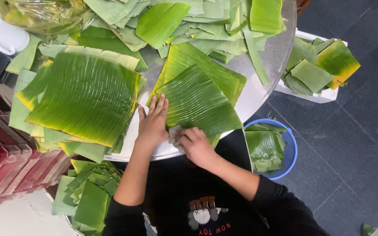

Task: Cleaning banana leaves by wiping them with a cloth and stacking them on a table

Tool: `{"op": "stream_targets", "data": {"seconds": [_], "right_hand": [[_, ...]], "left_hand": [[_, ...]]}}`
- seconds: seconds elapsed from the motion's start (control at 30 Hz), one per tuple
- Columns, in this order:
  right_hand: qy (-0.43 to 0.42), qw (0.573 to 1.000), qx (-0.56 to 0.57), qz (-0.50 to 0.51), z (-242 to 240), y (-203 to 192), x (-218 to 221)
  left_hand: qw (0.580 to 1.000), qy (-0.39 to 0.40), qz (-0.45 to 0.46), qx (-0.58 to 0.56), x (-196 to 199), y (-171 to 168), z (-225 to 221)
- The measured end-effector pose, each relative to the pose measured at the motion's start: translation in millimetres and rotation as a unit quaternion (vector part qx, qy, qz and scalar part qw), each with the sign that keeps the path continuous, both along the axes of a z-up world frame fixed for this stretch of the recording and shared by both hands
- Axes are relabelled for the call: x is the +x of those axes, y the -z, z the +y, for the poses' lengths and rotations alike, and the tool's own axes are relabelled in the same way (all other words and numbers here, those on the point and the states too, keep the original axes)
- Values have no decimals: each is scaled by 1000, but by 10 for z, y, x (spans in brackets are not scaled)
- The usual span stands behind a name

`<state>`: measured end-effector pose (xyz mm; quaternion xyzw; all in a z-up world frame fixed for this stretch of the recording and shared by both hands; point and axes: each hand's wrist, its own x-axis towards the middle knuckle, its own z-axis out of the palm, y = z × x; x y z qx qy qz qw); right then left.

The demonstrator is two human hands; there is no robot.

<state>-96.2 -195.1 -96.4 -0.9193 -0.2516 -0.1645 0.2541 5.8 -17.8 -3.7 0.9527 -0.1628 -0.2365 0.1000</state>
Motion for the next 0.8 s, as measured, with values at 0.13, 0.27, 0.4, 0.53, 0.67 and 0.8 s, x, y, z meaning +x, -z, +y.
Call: {"op": "stream_targets", "data": {"seconds": [0.13,0.27,0.4,0.53,0.67,0.8], "right_hand": [[36,999,2,37,-646,-11,97],[194,980,17,29,-1492,-175,272],[267,949,164,26,-2120,-56,365],[259,871,415,50,-2204,-39,437],[258,827,494,74,-2254,37,509],[254,813,516,86,-2199,143,513]], "left_hand": [[999,-11,12,-28,-73,-188,-21],[998,7,-59,-10,-218,-301,-110],[974,78,-203,-60,-749,-173,-144],[976,98,-177,-81,-1026,49,-36],[958,114,-235,-121,-1084,247,71],[935,92,-301,-162,-1027,288,230]]}}
